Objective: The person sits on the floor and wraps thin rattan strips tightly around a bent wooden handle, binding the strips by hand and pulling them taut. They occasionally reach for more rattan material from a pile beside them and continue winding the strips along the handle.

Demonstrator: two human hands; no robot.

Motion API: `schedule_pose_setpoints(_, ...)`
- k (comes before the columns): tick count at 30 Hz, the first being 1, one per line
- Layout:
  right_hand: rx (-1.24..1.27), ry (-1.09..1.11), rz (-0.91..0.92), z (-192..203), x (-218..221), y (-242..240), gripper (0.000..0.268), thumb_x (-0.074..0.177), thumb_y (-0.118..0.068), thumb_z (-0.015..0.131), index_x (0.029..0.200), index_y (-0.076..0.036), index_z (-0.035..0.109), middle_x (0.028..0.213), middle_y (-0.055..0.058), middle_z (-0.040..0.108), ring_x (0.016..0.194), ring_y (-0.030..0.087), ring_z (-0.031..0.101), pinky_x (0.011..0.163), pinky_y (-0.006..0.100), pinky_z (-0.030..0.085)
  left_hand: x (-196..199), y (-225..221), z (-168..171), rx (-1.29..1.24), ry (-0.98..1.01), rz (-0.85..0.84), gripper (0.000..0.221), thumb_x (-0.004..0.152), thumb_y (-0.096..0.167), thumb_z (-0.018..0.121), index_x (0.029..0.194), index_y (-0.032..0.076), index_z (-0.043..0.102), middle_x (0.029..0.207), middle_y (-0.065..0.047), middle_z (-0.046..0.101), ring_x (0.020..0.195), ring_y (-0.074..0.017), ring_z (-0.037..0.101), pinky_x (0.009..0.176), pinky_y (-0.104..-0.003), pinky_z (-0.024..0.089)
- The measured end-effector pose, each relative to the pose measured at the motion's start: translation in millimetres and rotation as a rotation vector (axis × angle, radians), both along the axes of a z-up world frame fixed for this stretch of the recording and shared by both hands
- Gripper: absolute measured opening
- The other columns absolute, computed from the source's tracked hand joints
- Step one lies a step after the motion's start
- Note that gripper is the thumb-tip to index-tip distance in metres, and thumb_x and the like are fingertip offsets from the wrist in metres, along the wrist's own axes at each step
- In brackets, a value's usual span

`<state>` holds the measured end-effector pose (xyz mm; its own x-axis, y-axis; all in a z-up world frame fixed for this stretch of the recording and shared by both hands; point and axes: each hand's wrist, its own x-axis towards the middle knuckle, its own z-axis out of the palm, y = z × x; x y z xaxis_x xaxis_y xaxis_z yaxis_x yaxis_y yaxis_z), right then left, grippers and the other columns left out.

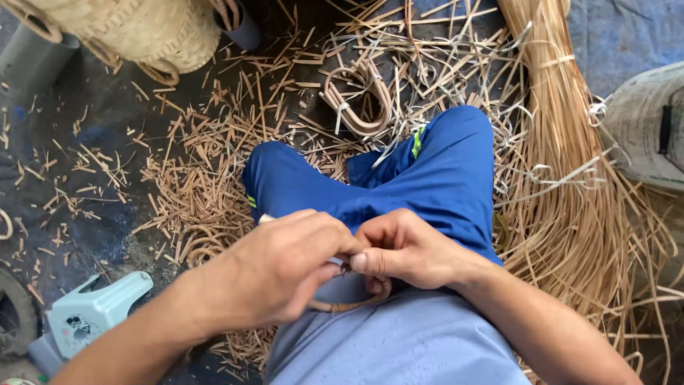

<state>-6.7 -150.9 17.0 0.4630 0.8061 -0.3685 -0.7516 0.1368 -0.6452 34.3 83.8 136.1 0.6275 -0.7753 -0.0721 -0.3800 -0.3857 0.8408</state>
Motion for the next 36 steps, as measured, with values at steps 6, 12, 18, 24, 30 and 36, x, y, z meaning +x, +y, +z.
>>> schedule_pose_setpoints(6,0.194,0.180,0.012,-16.5,-1.1,13.8,0.034,0.098,-0.030,0.071,0.100,0.004,0.070,0.074,0.007,0.068,0.065,0.015,0.068,0.059,0.028,0.055,2.1,11.2,-5.9,-0.053,0.144,0.025,0.014,0.085,0.004,0.074,0.098,0.005,0.069,0.089,-0.009,0.066,0.083,-0.0294,0.069,0.072,-0.038,0.055)
schedule_pose_setpoints(12,-0.050,-0.422,0.045,15.7,32.4,-1.8,0.040,0.104,-0.036,0.063,0.103,0.002,0.075,0.095,0.006,0.075,0.089,0.016,0.069,0.079,0.032,0.058,2.6,19.6,-1.6,0.018,0.248,0.081,0.015,0.086,0.001,0.069,0.100,0.003,0.068,0.091,-0.011,0.070,0.085,-0.0307,0.071,0.071,-0.039,0.055)
schedule_pose_setpoints(18,-0.407,-0.926,0.449,70.8,64.5,7.6,0.030,0.093,-0.032,0.069,0.085,-0.004,0.070,0.072,0.013,0.066,0.068,0.029,0.065,0.063,0.041,0.050,3.3,18.4,-8.8,-0.009,0.308,0.073,0.015,0.086,0.001,0.067,0.101,0.003,0.069,0.092,-0.010,0.075,0.086,-0.0287,0.076,0.074,-0.037,0.059)
schedule_pose_setpoints(24,-0.343,-1.043,0.493,68.7,72.2,10.3,0.028,0.091,-0.032,0.072,0.084,-0.005,0.070,0.072,0.013,0.067,0.068,0.031,0.066,0.060,0.042,0.050,-1.5,17.0,-17.9,-0.047,0.065,0.043,0.016,0.084,0.005,0.071,0.101,0.004,0.071,0.092,-0.011,0.074,0.086,-0.0312,0.071,0.075,-0.040,0.056)
schedule_pose_setpoints(30,-0.360,-0.798,0.246,48.6,52.6,14.5,0.024,0.089,-0.028,0.071,0.095,-0.005,0.069,0.079,0.005,0.071,0.069,0.015,0.067,0.055,0.032,0.054,-7.2,26.1,-25.1,-0.013,0.112,0.095,0.020,0.086,0.004,0.068,0.105,0.001,0.071,0.093,-0.011,0.074,0.084,-0.0299,0.071,0.076,-0.039,0.055)
schedule_pose_setpoints(36,-0.203,-0.275,0.185,24.4,28.8,5.3,0.027,0.100,-0.028,0.063,0.096,-0.003,0.070,0.078,0.002,0.070,0.072,0.007,0.062,0.062,0.028,0.053,-8.6,20.6,-17.1,-0.033,0.047,0.128,0.028,0.080,0.017,0.077,0.100,0.000,0.069,0.087,-0.012,0.070,0.079,-0.0296,0.069,0.070,-0.039,0.055)
